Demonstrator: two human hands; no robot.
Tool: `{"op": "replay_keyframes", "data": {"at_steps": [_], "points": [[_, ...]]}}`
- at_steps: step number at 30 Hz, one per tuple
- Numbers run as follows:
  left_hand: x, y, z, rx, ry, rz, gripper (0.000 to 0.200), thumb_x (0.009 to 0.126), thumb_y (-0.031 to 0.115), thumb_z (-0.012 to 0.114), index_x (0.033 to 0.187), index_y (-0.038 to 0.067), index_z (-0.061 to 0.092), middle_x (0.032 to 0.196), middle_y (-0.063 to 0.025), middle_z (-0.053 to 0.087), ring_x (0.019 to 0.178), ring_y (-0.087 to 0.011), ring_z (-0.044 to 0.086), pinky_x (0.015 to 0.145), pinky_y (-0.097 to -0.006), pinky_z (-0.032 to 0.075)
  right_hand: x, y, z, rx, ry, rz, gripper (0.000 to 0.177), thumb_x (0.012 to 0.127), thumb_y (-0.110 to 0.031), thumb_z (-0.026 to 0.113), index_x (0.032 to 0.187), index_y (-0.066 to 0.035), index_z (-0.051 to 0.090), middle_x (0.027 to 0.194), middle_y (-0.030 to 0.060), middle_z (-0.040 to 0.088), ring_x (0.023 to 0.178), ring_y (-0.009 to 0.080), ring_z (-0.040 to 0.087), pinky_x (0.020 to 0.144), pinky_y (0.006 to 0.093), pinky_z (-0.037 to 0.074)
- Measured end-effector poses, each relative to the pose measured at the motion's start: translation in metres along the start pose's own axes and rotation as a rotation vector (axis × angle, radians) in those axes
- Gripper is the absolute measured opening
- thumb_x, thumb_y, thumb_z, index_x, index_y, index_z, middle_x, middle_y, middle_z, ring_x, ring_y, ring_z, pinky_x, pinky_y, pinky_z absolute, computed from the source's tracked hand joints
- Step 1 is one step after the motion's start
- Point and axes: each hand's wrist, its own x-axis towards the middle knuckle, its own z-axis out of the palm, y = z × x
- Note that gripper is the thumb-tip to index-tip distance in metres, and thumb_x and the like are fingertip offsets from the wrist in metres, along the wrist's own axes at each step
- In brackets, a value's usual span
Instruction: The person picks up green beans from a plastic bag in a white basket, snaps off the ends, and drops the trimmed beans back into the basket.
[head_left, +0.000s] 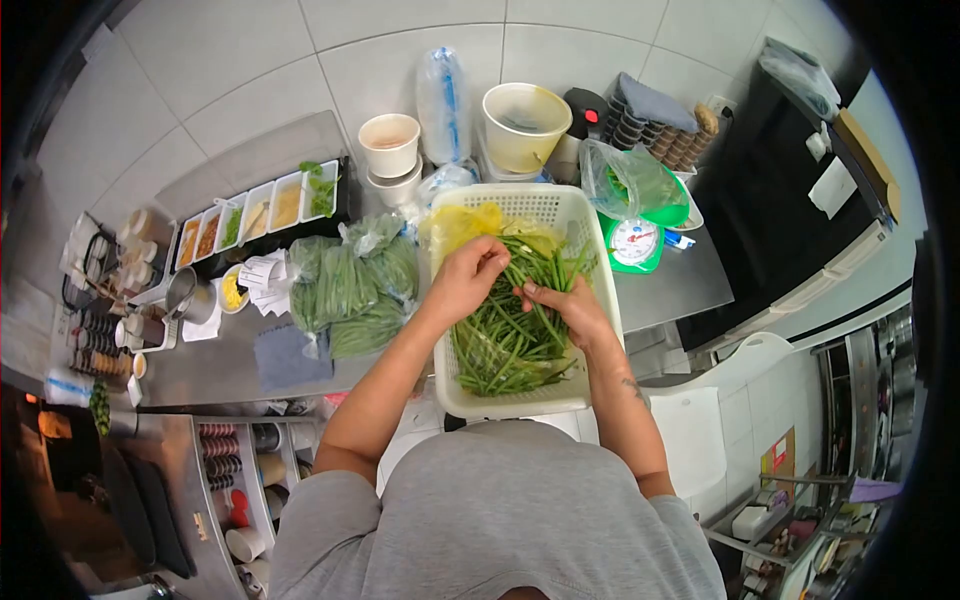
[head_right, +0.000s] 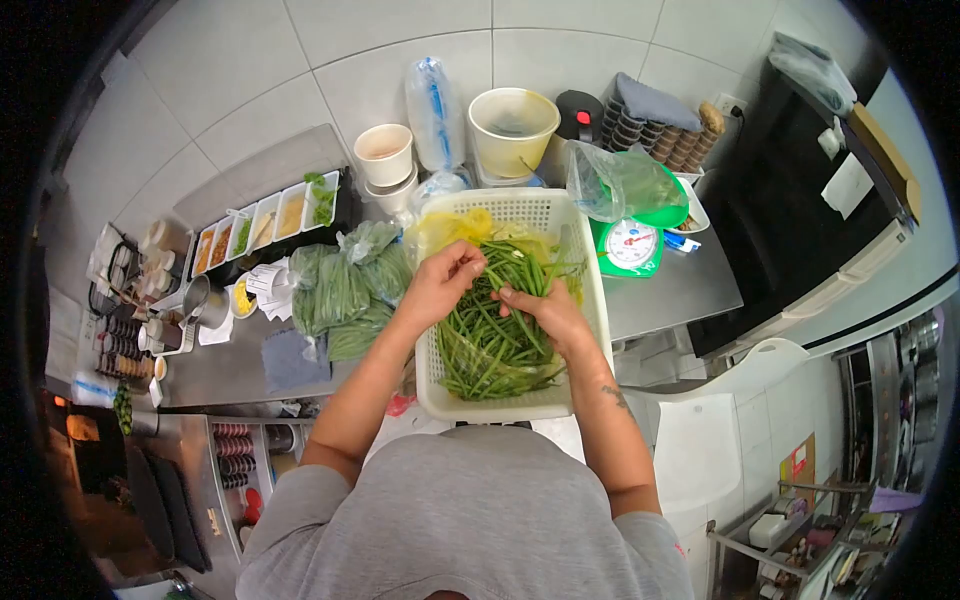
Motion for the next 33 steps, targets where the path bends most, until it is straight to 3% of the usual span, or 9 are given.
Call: {"op": "replay_keyframes", "data": {"at_steps": [2,5,8,14,17,21,27,30,33], "points": [[0.002,0.006,-0.001,0.121,-0.027,0.063,0.01,0.09,0.011,0.057,0.091,0.001,0.057,0.077,-0.0006,0.055,0.067,-0.0071,0.049,0.059,-0.0238,0.042,-0.002,-0.004,0.0,-0.015,-0.045,0.024,0.018,0.082,-0.009,0.067,0.098,-0.001,0.062,0.08,0.0062,0.066,0.066,0.0113,0.058,0.058,0.0248,0.044],[0.001,0.014,0.0,-0.077,-0.136,-0.104,0.009,0.092,0.011,0.055,0.092,0.002,0.056,0.078,0.0016,0.054,0.064,-0.0069,0.046,0.057,-0.0218,0.039,-0.001,-0.003,-0.006,-0.124,-0.135,0.024,0.022,0.083,-0.011,0.067,0.102,-0.001,0.06,0.081,0.007,0.065,0.067,0.0123,0.058,0.055,0.0239,0.044],[-0.004,0.028,-0.004,-0.807,-0.344,-0.241,0.009,0.092,0.011,0.054,0.091,0.002,0.055,0.078,0.0022,0.053,0.066,-0.0059,0.045,0.057,-0.0209,0.037,0.008,-0.002,-0.015,-0.09,-0.149,-0.035,0.02,0.084,-0.013,0.066,0.1,-0.002,0.06,0.081,0.0066,0.065,0.064,0.0121,0.056,0.052,0.024,0.042],[-0.004,0.011,-0.003,-0.293,-0.153,-0.034,0.013,0.093,0.013,0.054,0.099,0.002,0.058,0.084,0.0012,0.056,0.077,-0.0072,0.05,0.07,-0.0222,0.043,0.022,-0.012,-0.036,0.385,-0.163,-0.03,0.02,0.088,-0.021,0.063,0.1,-0.006,0.057,0.084,0.0058,0.059,0.063,0.0105,0.052,0.054,0.0239,0.043],[-0.014,0.02,0.004,-0.183,-0.339,-0.218,0.017,0.092,0.015,0.056,0.102,0.002,0.059,0.085,0.0008,0.057,0.079,-0.008,0.051,0.075,-0.0227,0.043,0.025,-0.013,-0.033,0.415,-0.146,-0.1,0.02,0.086,-0.018,0.064,0.098,-0.004,0.058,0.081,0.0065,0.061,0.065,0.0125,0.054,0.052,0.0261,0.043],[-0.017,0.019,0.022,-0.202,-0.256,-0.215,0.013,0.088,0.014,0.062,0.093,0.002,0.059,0.084,0.0005,0.059,0.073,-0.0078,0.052,0.068,-0.0248,0.044,0.028,-0.01,-0.028,0.365,-0.088,-0.155,0.018,0.087,-0.018,0.064,0.097,-0.003,0.058,0.082,0.0066,0.061,0.064,0.0125,0.054,0.052,0.0258,0.042],[-0.019,0.024,0.035,0.229,0.104,0.214,0.01,0.079,0.002,0.061,0.086,-0.001,0.055,0.076,-0.0105,0.054,0.067,-0.0234,0.054,0.064,-0.0322,0.044,0.031,-0.005,-0.028,0.365,-0.054,-0.21,0.021,0.088,-0.016,0.063,0.102,-0.002,0.057,0.084,0.0081,0.062,0.065,0.0122,0.057,0.053,0.0245,0.045],[-0.014,0.024,0.035,0.348,0.149,0.389,0.007,0.076,-0.003,0.056,0.079,0.002,0.052,0.077,-0.0137,0.05,0.074,-0.0334,0.052,0.065,-0.0412,0.044,0.027,-0.008,-0.024,0.318,-0.011,-0.209,0.019,0.088,-0.016,0.063,0.1,-0.002,0.058,0.083,0.007,0.062,0.065,0.0119,0.056,0.053,0.0243,0.044],[-0.011,0.025,0.029,0.256,-0.105,0.537,0.009,0.074,-0.005,0.055,0.08,0.002,0.052,0.077,-0.0136,0.049,0.073,-0.0329,0.05,0.066,-0.0408,0.043,0.027,-0.006,-0.021,0.258,0.003,-0.189,0.016,0.087,-0.015,0.063,0.097,-0.002,0.059,0.081,0.0068,0.062,0.064,0.0118,0.055,0.051,0.0245,0.043]]}}
